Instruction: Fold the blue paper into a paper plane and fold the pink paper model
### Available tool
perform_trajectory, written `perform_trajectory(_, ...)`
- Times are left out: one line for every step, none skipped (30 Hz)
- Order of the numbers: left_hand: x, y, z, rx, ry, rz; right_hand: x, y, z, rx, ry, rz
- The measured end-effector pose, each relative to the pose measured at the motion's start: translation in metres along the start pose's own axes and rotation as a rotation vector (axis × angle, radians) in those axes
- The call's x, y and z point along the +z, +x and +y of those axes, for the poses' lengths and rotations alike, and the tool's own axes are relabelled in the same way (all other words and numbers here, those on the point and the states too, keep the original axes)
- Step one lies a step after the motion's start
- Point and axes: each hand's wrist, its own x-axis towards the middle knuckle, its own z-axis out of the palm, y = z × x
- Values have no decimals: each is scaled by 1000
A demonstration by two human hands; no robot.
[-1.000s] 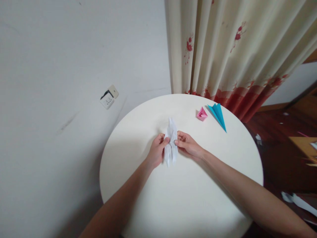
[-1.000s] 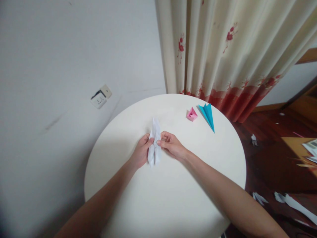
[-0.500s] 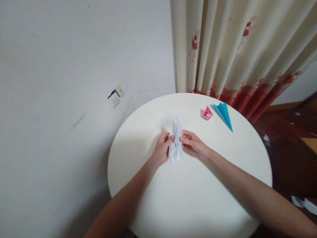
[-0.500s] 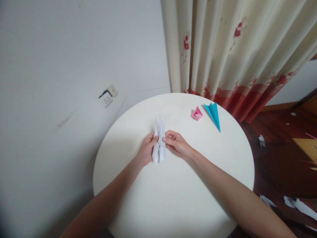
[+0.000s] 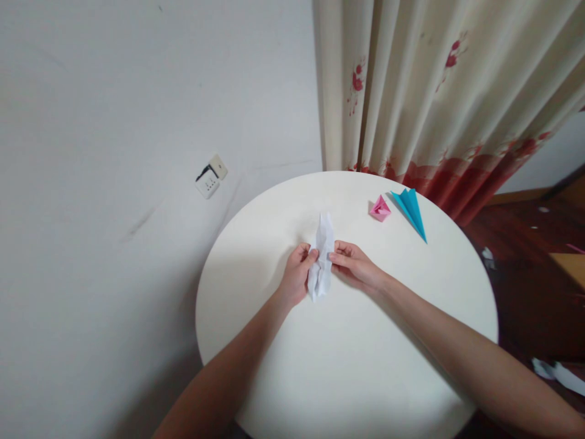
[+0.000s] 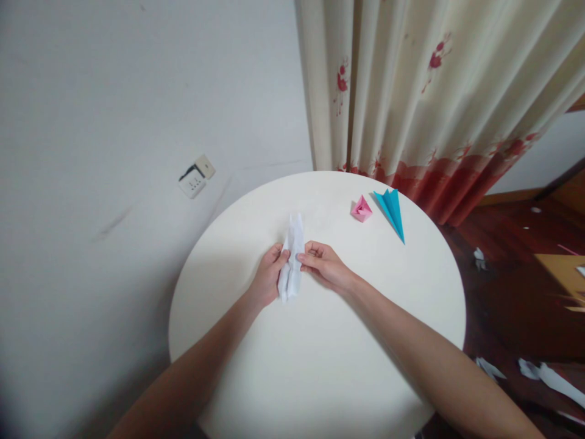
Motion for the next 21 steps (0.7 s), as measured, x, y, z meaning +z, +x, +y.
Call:
perform_trajectory(0,0,0,4,3,7,1,0,-1,-7,-9,13)
perform_trajectory(0,0,0,5,7,11,2,0,-2,-16,-19,29)
perform_trajectory(-1,1,0,5,11,11,3,0,-3,-26,-32,47)
perform_trajectory(-1,1,-1,3,16,7,4,0,-3,-37,-50,70)
perform_trajectory(-1,1,-1,2,20,1,5,1,-4,-49,-74,96)
perform_trajectory(-1,1,-2,3,23,-9,5,1,-5,-62,-105,124)
perform_trajectory(-1,1,-3,6,26,-21,4,2,-4,-79,-141,154)
perform_trajectory(-1,1,-4,12,31,-35,3,3,-4,-100,-182,187)
perform_trajectory(-1,1,-5,21,38,-49,2,4,-3,-125,-229,219)
perform_trajectory(-1,1,-6,31,48,-58,1,5,-2,-151,-279,248)
perform_trajectory(-2,1,-7,44,61,-59,-1,6,0,-175,-329,275)
perform_trajectory(-2,2,-8,58,79,-50,-2,7,1,-197,-378,301)
perform_trajectory(-2,2,-8,72,103,-29,-3,7,3,-217,-425,323)
perform_trajectory(-2,3,-8,89,133,3,-3,7,5,-236,-470,339)
perform_trajectory(-2,3,-8,106,170,40,-3,6,6,-257,-517,350)
perform_trajectory(-2,3,-8,123,209,76,-3,5,7,-282,-571,358)
perform_trajectory(-1,3,-7,138,248,107,-2,3,7,-309,-636,356)
perform_trajectory(0,3,-6,151,282,135,-1,1,7,-338,-713,339)
perform_trajectory(1,3,-5,160,308,159,1,-2,6,-367,-795,312)
perform_trajectory(2,3,-4,163,325,178,3,-4,4,-393,-878,281)
perform_trajectory(3,3,-4,161,334,193,5,-7,3,-414,-955,248)
